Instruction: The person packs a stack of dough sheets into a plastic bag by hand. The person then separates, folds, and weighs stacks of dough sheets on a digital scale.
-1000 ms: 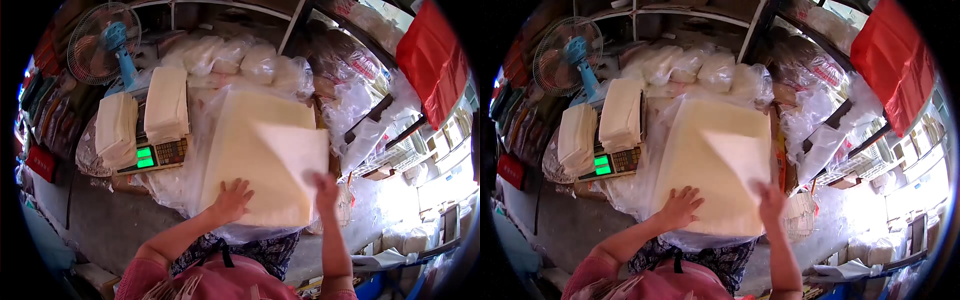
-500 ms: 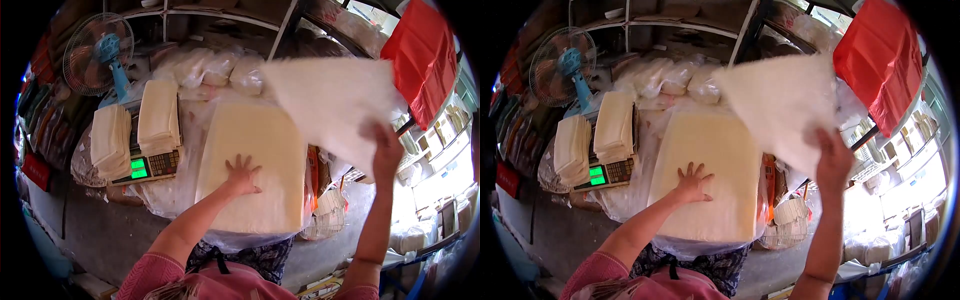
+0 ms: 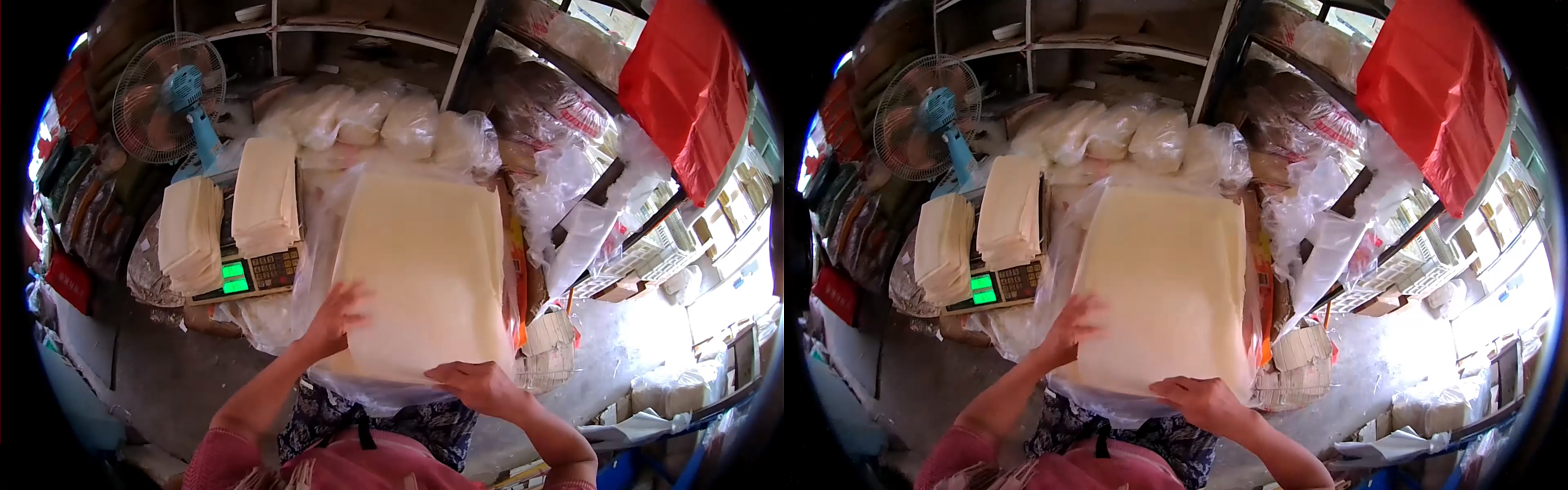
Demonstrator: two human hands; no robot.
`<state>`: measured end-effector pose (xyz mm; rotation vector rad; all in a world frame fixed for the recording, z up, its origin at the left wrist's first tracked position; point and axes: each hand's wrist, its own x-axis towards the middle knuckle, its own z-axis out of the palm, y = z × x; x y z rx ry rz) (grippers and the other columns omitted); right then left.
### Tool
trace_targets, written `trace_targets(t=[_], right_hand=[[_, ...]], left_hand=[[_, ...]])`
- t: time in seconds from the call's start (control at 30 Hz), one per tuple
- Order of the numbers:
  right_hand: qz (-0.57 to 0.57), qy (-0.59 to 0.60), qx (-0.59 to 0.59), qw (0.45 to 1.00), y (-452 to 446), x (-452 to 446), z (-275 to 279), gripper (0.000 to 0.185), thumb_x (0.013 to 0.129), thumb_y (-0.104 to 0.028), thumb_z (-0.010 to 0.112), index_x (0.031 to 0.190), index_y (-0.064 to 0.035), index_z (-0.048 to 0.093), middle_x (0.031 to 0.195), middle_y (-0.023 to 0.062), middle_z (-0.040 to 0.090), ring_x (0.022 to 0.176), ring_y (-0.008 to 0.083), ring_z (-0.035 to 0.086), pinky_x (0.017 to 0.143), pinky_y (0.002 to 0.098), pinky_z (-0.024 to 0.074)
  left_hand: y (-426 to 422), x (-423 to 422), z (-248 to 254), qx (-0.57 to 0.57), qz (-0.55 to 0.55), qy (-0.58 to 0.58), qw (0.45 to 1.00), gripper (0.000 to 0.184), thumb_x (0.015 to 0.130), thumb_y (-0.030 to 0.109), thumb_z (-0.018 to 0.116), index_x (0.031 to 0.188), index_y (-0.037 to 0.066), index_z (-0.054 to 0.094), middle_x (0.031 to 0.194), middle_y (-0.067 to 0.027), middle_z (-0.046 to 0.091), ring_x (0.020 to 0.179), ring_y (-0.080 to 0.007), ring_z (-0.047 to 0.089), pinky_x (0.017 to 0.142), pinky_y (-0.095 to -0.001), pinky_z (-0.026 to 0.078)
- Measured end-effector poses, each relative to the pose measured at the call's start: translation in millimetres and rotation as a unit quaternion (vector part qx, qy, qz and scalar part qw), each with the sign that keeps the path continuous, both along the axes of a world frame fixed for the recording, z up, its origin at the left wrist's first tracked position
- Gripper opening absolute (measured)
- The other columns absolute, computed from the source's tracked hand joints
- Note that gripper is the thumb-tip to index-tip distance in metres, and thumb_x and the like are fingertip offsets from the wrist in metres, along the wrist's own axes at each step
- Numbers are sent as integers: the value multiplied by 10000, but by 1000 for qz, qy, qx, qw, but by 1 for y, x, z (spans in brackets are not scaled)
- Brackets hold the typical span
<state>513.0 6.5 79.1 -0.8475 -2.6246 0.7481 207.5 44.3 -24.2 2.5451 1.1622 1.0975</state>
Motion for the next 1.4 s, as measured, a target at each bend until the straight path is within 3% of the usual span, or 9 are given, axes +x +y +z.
trace_targets(t=[0.1,0.37,0.47,0.67,0.77,0.87,0.97,1.07,1.4], right_hand=[[-47,75,-249,964,8,15,20,278,860,-65,596,1136,-35,582,1059,114,638,938,198,643,800,297,520],[-72,-27,-33,997,30,75,-34,448,749,41,573,1157,-138,611,1240,57,567,1256,250,432,1077,392,307],[-205,54,-97,972,28,79,-73,317,792,-95,636,1109,-82,628,1040,99,651,1032,190,595,897,311,444],[-445,183,-129,867,52,57,-128,174,810,-130,659,897,2,586,651,20,568,596,47,523,522,213,397],[-484,120,-126,858,54,50,-124,264,798,-163,672,992,-5,589,647,29,573,534,82,517,498,241,398],[-516,-6,-125,847,53,37,-84,483,787,-264,649,1186,-30,512,862,125,637,782,221,609,691,346,461],[-444,-60,230,864,49,15,-70,587,825,-261,607,1335,-64,393,1238,184,505,1179,309,466,968,408,375],[-304,-64,180,933,47,-17,-77,565,871,-235,540,1382,-108,339,1436,181,271,1356,370,192,1096,497,177],[-161,-39,96,982,41,-74,-56,627,894,-404,507,1381,-52,325,1388,219,352,1286,424,317,1036,562,251]], left_hand=[[-12,-21,-27,-183,-69,-132,972,277,707,-66,581,938,55,676,1069,-105,637,1056,-268,575,936,-354,427],[-28,-26,-20,-378,106,-288,873,146,775,76,691,899,0,681,828,-91,680,776,-133,626,702,-267,495],[-22,-23,-34,-397,174,-327,840,234,749,155,726,895,-19,671,703,-78,666,612,-132,613,607,-276,490],[-1,10,-6,-209,365,-105,901,578,743,195,731,1242,32,490,1249,-182,503,1089,-293,531,846,-409,442],[5,23,-3,-55,215,98,970,708,770,382,687,1343,90,393,1436,-171,263,1308,-363,274,1016,-523,274],[-4,41,-13,-180,147,182,955,760,783,584,564,1362,121,394,1447,-156,260,1357,-358,180,1064,-585,143],[-4,40,-26,-155,153,235,947,813,800,688,429,1397,145,328,1470,-169,215,1372,-390,124,1076,-594,84],[-3,38,-25,-154,145,225,951,771,809,635,476,1391,145,347,1471,-163,214,1363,-398,142,1072,-589,109],[-11,-3,33,-60,104,190,974,467,666,166,684,1093,35,546,1142,-122,545,1112,-274,511,973,-427,355]])
